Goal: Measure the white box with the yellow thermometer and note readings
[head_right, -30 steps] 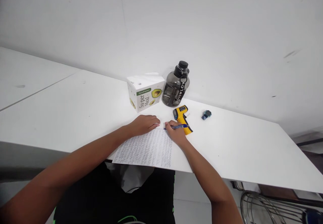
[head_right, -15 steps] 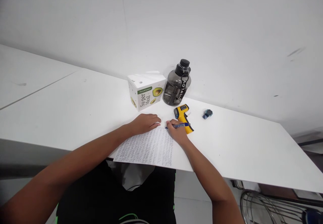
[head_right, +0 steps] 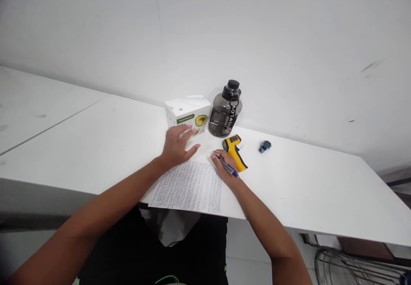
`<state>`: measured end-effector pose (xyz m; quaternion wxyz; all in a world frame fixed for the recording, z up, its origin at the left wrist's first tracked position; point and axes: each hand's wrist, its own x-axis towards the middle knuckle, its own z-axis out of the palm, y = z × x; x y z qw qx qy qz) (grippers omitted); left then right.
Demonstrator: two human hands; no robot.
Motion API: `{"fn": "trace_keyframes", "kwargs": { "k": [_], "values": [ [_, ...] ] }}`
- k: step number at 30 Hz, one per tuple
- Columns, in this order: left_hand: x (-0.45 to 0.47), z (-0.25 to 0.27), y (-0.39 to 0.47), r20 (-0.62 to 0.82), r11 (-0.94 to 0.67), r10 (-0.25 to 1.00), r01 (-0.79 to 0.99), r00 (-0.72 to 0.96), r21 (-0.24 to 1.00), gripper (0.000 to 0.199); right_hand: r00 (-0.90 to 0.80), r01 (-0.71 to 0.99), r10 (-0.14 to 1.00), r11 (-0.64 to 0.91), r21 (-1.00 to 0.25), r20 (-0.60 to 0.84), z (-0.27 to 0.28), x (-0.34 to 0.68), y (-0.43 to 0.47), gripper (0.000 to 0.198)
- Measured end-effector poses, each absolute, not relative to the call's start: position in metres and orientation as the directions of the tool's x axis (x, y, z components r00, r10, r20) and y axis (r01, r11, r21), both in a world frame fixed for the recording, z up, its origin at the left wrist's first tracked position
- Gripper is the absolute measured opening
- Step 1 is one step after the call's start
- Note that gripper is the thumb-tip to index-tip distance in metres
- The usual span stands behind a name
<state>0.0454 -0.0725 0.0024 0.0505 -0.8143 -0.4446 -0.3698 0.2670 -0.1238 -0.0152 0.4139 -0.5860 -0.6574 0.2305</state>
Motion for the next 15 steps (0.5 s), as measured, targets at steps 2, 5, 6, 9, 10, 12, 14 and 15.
{"fn": "trace_keyframes", "kwargs": {
  "k": [2, 5, 6, 9, 10, 12, 14, 15],
  "values": [
    [0.037, 0.005, -0.066, 0.706, -0.436, 0.704, 0.831, 0.078, 0.344, 0.069, 0.0, 0.604, 0.946, 0.257, -0.754, 0.323, -0.018, 0.267, -0.123, 0.036],
    [0.028, 0.003, -0.055, 0.697, -0.315, 0.698, 0.803, -0.165, 0.506, 0.101, 0.0, 0.632, 0.93, 0.285, -0.72, 0.368, -0.021, 0.267, -0.121, 0.037],
    [0.026, 0.001, -0.051, 0.672, -0.303, 0.714, 0.777, -0.199, 0.552, 0.108, 0.017, 0.639, 0.933, 0.265, -0.722, 0.358, -0.022, 0.267, -0.121, 0.039],
    [0.025, -0.002, -0.045, 0.497, -0.222, 0.834, 0.679, -0.24, 0.7, 0.116, 0.053, 0.637, 0.949, 0.209, -0.742, 0.312, -0.025, 0.268, -0.118, 0.042],
    [0.025, -0.003, -0.045, 0.417, -0.184, 0.879, 0.64, -0.233, 0.746, 0.115, 0.057, 0.629, 0.951, 0.203, -0.75, 0.305, -0.026, 0.268, -0.116, 0.043],
    [0.024, -0.005, -0.045, 0.296, -0.14, 0.937, 0.577, -0.186, 0.805, 0.115, 0.069, 0.6, 0.957, 0.187, -0.777, 0.283, -0.028, 0.27, -0.111, 0.044],
    [0.023, -0.008, -0.045, 0.281, -0.154, 0.949, 0.566, -0.144, 0.81, 0.116, 0.093, 0.554, 0.969, 0.142, -0.82, 0.231, -0.031, 0.272, -0.107, 0.046],
    [0.022, -0.01, -0.044, 0.316, -0.189, 0.942, 0.596, -0.113, 0.78, 0.116, 0.098, 0.529, 0.974, 0.121, -0.84, 0.202, -0.032, 0.272, -0.105, 0.047]
  ]
}}
